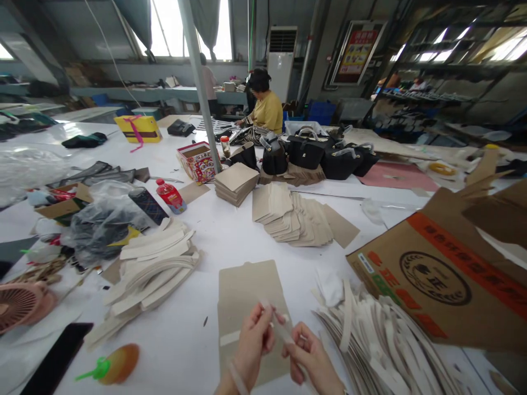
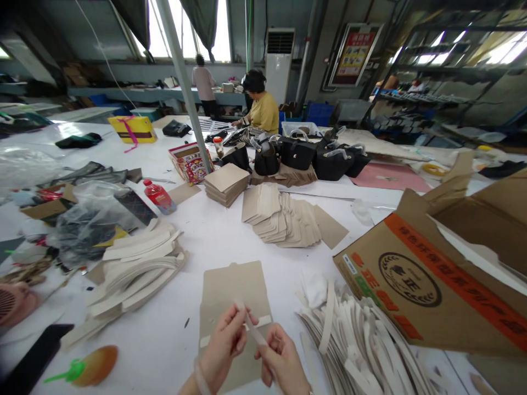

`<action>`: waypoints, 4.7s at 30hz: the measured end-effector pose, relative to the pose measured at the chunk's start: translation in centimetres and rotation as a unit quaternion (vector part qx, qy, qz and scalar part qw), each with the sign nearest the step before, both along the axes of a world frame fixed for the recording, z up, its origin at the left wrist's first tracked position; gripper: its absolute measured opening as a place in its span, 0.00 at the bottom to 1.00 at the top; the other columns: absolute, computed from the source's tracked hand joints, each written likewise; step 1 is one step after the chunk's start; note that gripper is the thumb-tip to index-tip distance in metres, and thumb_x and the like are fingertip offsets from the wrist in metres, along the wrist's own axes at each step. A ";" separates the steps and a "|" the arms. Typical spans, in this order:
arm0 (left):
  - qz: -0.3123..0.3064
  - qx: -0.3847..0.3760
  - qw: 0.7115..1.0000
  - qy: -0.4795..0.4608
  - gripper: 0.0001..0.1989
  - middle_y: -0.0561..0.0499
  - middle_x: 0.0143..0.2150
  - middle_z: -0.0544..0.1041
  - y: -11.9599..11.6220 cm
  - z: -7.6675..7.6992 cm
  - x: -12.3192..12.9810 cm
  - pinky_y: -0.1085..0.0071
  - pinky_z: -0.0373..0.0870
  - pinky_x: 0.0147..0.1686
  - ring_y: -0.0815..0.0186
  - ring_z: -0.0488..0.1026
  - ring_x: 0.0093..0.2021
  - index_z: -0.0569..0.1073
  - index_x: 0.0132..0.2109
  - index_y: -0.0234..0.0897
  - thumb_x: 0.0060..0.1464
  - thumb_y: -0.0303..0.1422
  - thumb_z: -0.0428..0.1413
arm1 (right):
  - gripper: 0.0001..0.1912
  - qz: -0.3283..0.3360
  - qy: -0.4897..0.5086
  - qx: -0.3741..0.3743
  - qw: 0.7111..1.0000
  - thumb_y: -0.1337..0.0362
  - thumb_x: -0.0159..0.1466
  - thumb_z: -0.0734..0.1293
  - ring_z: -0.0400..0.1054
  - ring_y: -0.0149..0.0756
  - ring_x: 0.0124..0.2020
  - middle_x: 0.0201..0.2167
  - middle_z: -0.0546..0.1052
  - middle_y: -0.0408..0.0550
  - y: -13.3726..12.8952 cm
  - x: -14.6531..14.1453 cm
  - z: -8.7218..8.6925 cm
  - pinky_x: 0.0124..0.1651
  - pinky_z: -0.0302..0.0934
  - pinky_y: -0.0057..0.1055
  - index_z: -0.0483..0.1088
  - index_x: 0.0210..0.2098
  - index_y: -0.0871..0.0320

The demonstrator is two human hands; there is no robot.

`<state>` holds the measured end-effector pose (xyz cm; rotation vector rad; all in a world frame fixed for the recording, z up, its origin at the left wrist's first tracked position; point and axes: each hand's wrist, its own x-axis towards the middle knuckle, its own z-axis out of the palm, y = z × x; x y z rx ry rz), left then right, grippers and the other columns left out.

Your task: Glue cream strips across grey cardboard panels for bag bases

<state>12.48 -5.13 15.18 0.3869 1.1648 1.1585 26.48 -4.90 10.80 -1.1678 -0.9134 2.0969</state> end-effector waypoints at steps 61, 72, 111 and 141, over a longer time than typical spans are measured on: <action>-0.010 -0.197 0.914 0.355 0.26 0.57 0.15 0.68 -1.7 -14.2 -14.0 0.74 0.56 0.17 0.71 0.61 0.15 0.72 0.29 0.35 0.39 0.55 0.53 | 0.09 0.055 -0.336 0.065 0.938 0.59 0.52 0.62 0.59 0.25 0.09 0.11 0.64 0.34 12.1 -2.4 -11.2 0.11 0.51 0.21 0.61 0.21 0.57; -0.033 -0.212 0.909 0.358 0.26 0.57 0.13 0.67 -1.5 -13.7 -14.0 0.73 0.56 0.18 0.71 0.59 0.14 0.72 0.28 0.36 0.39 0.56 0.52 | 0.08 0.031 -0.355 0.069 0.932 0.60 0.53 0.63 0.60 0.26 0.09 0.11 0.65 0.34 11.9 -2.6 -11.4 0.10 0.50 0.21 0.61 0.22 0.58; -0.041 -0.197 0.879 0.432 0.21 0.56 0.18 0.71 -1.3 -14.3 -13.6 0.70 0.62 0.22 0.65 0.68 0.19 0.71 0.30 0.37 0.45 0.51 0.49 | 0.07 0.036 -0.419 0.083 0.904 0.63 0.53 0.63 0.62 0.27 0.10 0.13 0.68 0.37 12.0 -3.3 -10.5 0.10 0.51 0.20 0.62 0.21 0.58; 0.010 -0.187 0.927 0.324 0.20 0.57 0.18 0.70 -2.4 -15.2 -14.6 0.64 0.70 0.26 0.62 0.71 0.21 0.67 0.32 0.37 0.38 0.50 0.51 | 0.07 0.002 -0.549 0.308 0.777 0.67 0.57 0.57 0.64 0.32 0.27 0.23 0.70 0.43 4.5 8.6 -6.5 0.32 0.55 0.27 0.65 0.25 0.57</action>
